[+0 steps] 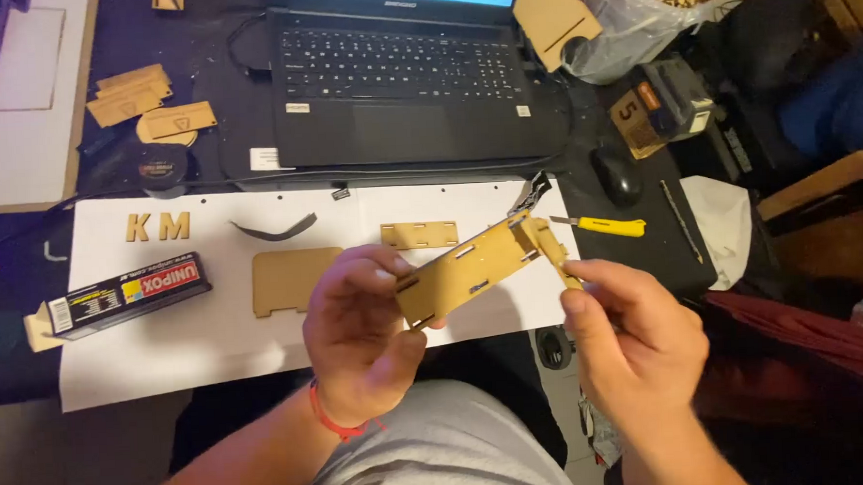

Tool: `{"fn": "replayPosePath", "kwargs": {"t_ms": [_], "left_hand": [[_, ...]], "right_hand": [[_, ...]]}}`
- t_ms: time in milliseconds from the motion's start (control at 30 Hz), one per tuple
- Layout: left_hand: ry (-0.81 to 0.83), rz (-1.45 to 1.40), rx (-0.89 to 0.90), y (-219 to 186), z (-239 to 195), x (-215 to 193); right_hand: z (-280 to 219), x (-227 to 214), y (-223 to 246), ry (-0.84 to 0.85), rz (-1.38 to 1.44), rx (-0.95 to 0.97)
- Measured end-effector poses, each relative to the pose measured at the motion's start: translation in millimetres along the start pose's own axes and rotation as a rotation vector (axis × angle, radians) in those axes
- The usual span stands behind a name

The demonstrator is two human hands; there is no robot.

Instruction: Assembling laser-cut wooden pieces by clearing slots with a small tool and fitting the components together.

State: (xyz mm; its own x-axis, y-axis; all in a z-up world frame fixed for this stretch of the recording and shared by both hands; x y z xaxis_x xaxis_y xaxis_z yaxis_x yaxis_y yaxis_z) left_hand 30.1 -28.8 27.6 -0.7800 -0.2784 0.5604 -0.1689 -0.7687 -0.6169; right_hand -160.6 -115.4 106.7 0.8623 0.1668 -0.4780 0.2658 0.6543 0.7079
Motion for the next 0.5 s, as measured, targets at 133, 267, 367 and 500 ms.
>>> {"fn": "replayPosePath", "kwargs": {"t_ms": [133,267,367,500], "left_hand": [[0.011,-0.006,0.024,0.1,-1.3,-0.9],[0.036,0.012,0.040,0.1,-2.8,-1.1],[0.027,0.030,0.049,1.9,-2.5,-1.8],[0.022,0.046,0.051,3.1,-3.1,-3.3]], "right_hand": [[5.3,5.6,-4.6,-0.005,0.123,0.111],[3.8,8.1,-8.6,-0.025,0.179,0.134],[0.0,9.3,-7.7,0.002,0.134,0.117],[-12.8,23.0,-3.2,0.135,0.131,0.121]]}}
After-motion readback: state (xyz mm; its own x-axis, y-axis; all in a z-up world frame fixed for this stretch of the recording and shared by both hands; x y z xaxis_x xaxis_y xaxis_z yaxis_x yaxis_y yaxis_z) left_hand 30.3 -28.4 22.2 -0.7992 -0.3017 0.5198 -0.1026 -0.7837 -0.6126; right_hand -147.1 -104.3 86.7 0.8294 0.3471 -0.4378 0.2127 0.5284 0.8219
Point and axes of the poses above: each hand's wrist, its own z-axis towards the middle knuckle, its own x-axis out of the palm, y = z × x, the point moved 5 cm from there along z, towards the middle knuckle, and after that the axes turned 10 degrees about z, right-handed, at the moved point
